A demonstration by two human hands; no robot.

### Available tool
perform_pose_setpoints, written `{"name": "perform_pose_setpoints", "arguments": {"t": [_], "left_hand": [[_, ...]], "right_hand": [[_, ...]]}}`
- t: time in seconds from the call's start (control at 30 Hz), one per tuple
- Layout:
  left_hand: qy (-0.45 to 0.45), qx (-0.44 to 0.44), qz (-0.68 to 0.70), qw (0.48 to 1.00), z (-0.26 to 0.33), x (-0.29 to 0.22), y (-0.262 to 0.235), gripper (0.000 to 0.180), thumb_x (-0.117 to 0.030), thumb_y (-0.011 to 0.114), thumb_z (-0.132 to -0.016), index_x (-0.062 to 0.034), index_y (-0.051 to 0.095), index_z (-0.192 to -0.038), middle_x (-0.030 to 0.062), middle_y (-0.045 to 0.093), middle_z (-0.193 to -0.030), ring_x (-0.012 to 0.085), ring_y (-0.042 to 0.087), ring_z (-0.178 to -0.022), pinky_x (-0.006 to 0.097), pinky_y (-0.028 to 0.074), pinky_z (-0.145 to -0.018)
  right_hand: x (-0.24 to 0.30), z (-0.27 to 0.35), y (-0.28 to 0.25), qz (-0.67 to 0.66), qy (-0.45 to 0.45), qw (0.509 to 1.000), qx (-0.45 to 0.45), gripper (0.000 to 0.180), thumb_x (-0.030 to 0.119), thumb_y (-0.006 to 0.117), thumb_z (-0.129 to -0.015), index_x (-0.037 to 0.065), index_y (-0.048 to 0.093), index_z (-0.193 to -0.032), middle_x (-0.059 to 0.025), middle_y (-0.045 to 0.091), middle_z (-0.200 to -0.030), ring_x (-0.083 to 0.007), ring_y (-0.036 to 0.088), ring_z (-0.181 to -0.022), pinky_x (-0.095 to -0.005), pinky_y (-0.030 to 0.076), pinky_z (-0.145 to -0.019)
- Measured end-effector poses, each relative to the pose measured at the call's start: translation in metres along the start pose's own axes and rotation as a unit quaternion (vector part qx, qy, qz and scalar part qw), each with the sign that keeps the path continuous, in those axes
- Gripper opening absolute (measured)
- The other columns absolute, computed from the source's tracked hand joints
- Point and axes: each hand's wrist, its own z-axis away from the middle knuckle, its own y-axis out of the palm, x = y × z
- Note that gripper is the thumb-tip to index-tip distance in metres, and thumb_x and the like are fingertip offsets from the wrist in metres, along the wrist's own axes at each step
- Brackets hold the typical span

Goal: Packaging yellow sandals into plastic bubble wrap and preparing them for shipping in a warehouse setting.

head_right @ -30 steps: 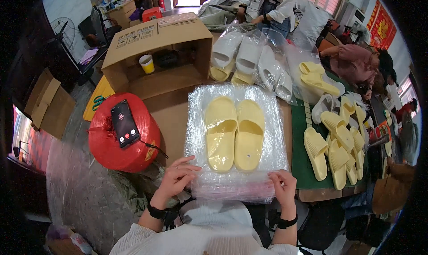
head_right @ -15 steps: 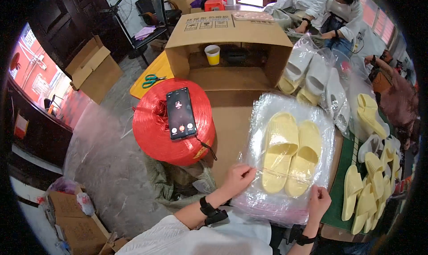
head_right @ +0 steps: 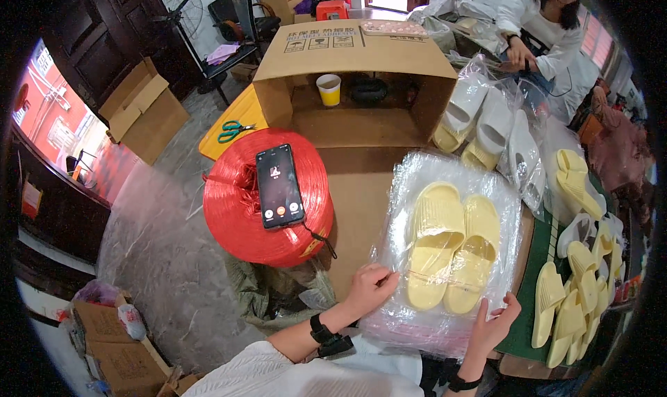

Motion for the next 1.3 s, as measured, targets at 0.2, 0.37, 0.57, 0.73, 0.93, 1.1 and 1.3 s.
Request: {"name": "perform_pose_setpoints", "arguments": {"t": [0.2, 0.37, 0.57, 0.73, 0.93, 1.1, 1.3], "left_hand": [[0.016, -0.001, 0.011, 1.0, 0.0, 0.001, 0.001, 0.026, -0.019, 0.071, -0.088, -0.0012, 0.063, -0.07, 0.0126, 0.056, -0.063, 0.0304, 0.056, -0.062, 0.042, 0.044, -0.062], [-0.007, 0.023, -0.005, 1.0, 0.002, 0.009, 0.004, 0.023, -0.018, 0.071, -0.088, -0.0011, 0.065, -0.074, 0.013, 0.056, -0.065, 0.03, 0.056, -0.064, 0.041, 0.044, -0.062], [-0.005, 0.016, 0.02, 1.0, 0.0, 0.005, 0.002, 0.026, -0.017, 0.069, -0.089, 0.0014, 0.061, -0.073, 0.0136, 0.054, -0.065, 0.0284, 0.054, -0.062, 0.04, 0.043, -0.06], [0.005, 0.01, 0.034, 0.999, 0.0, 0.001, -0.001, 0.024, -0.014, 0.068, -0.086, 0.0, 0.059, -0.07, 0.016, 0.053, -0.063, 0.0337, 0.056, -0.058, 0.043, 0.043, -0.056], [0.027, -0.071, -0.101, 0.992, -0.003, -0.042, -0.011, 0.014, -0.017, 0.071, -0.086, -0.0067, 0.068, -0.095, 0.0098, 0.068, -0.1, 0.0303, 0.061, -0.101, 0.043, 0.048, -0.086], [0.262, 0.105, -0.123, 0.951, -0.001, -0.071, 0.009, 0.051, -0.023, 0.069, -0.09, -0.0117, 0.058, -0.138, 0.0132, 0.049, -0.152, 0.0378, 0.041, -0.141, 0.052, 0.038, -0.113], [0.211, 0.212, -0.184, 0.936, 0.008, -0.046, 0.036, 0.057, -0.043, 0.05, -0.102, -0.0106, 0.047, -0.149, 0.0165, 0.038, -0.159, 0.0385, 0.033, -0.147, 0.054, 0.026, -0.119]], "right_hand": [[0.033, 0.021, -0.009, -0.028, -0.233, 0.969, -0.08, 0.052, 0.002, 0.074, -0.08, 0.009, 0.057, -0.129, -0.0151, 0.06, -0.117, -0.0339, 0.056, -0.104, -0.0413, 0.045, -0.085], [0.056, 0.022, -0.002, -0.024, -0.386, 0.882, 0.27, 0.045, 0.013, 0.074, -0.081, 0.006, 0.062, -0.124, -0.018, 0.055, -0.135, -0.0388, 0.049, -0.128, -0.0516, 0.042, -0.103], [0.053, 0.01, 0.014, 0.062, -0.317, 0.914, 0.245, 0.059, 0.037, 0.064, -0.092, 0.007, 0.053, -0.142, -0.0165, 0.043, -0.155, -0.0405, 0.034, -0.146, -0.0563, 0.02, -0.121], [0.033, 0.01, 0.024, 0.109, -0.283, 0.926, 0.223, 0.066, 0.047, 0.057, -0.096, 0.008, 0.048, -0.147, -0.0152, 0.037, -0.16, -0.0386, 0.028, -0.15, -0.0591, 0.013, -0.122], [0.026, 0.015, 0.029, 0.085, -0.269, 0.927, 0.246, 0.069, 0.047, 0.061, -0.093, 0.01, 0.046, -0.15, -0.0135, 0.036, -0.161, -0.0384, 0.027, -0.15, -0.0602, 0.013, -0.122], [0.024, 0.013, 0.028, 0.063, -0.287, 0.929, 0.224, 0.069, 0.048, 0.062, -0.092, 0.01, 0.048, -0.149, -0.0128, 0.039, -0.159, -0.0386, 0.031, -0.148, -0.0606, 0.015, -0.12], [0.021, 0.015, 0.031, 0.074, -0.285, 0.93, 0.222, 0.069, 0.05, 0.061, -0.093, 0.01, 0.048, -0.149, -0.0121, 0.04, -0.159, -0.0381, 0.031, -0.148, -0.0607, 0.014, -0.121]]}}
